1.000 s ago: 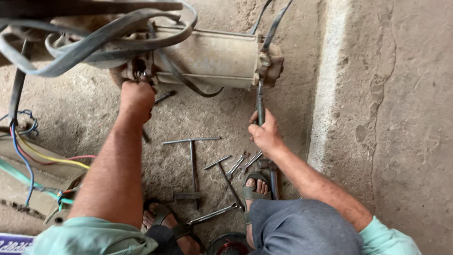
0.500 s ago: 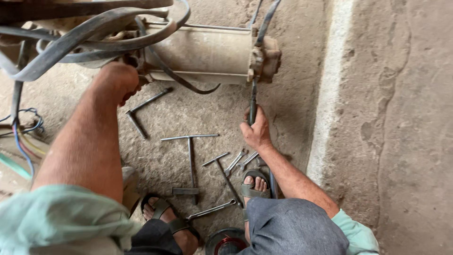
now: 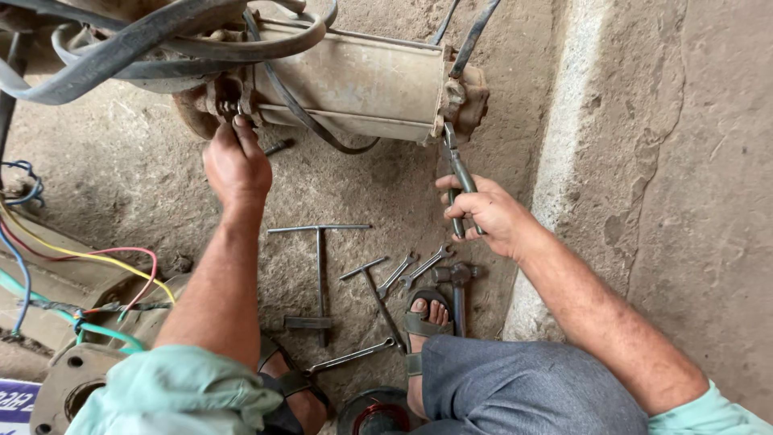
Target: The person sits on the ground repairing a submersible pump motor, using a screwdriver, pliers and wrenches to loosen and remove bolts from the pump housing, repositioning the pump, and working on its end fittings with hand tools.
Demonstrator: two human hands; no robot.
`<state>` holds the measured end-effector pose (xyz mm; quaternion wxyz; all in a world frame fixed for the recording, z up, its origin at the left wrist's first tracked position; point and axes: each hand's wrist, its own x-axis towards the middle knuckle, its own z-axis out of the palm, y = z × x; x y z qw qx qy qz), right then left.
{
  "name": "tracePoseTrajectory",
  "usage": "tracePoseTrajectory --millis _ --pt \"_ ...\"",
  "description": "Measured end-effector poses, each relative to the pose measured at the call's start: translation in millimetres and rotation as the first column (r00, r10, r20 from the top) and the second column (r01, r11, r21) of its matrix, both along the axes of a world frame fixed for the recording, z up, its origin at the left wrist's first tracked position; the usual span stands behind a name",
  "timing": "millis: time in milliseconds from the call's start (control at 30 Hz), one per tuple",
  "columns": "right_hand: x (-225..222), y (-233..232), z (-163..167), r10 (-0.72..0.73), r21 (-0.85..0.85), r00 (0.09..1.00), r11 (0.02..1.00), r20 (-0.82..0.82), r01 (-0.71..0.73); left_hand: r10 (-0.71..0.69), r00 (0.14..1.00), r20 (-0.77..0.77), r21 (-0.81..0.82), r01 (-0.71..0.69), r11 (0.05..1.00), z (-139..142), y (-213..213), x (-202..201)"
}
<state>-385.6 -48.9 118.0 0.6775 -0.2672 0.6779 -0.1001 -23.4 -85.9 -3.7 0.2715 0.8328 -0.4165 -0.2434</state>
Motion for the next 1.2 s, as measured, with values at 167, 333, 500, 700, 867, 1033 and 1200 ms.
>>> tracePoseTrajectory --millis 167,333,500,700,867,1033,1200 --pt "7.2 -6.6 10.2 -0.058 0.050 0.998 0.997 0.017 0.058 -0.017 0.997 0.069 -0.402 0.044 0.914 -51.4 8.0 0.6" --pt "4.6 -24.4 20.3 -0.031 0.145 0.999 0.989 -0.033 0.036 -0.041 0.990 0.138 -0.465 0.101 0.879 -67.1 4.2 11.8" --pt "8.2 -17.9 5.6 -0.098 0.080 0.988 0.993 0.119 0.089 -0.064 0.992 -0.110 -0.476 0.004 0.879 -59.7 4.0 5.5" --pt "11.9 5.7 -21.4 -0.101 -0.139 0.989 0.983 0.109 0.116 0.055 0.823 -0.566 0.039 -0.040 0.998 -19.7 -0.7 13.0" --pt "18.2 7.6 -20.7 -0.071 -0.138 0.995 0.987 0.073 0.081 0.202 0.900 -0.386 0.371 -0.050 0.927 26.2 -14.2 10.2" --pt "19.5 6.9 -23.8 -0.088 -0.157 0.995 0.983 0.046 0.094 0.199 0.935 -0.294 0.550 -0.005 0.835 55.6 -29.1 4.9" --pt "23.0 17.6 -39.2 -0.094 -0.289 0.995 0.953 -0.016 0.086 0.020 0.978 -0.207 0.709 0.136 0.692 70.1 -56.0 23.1"
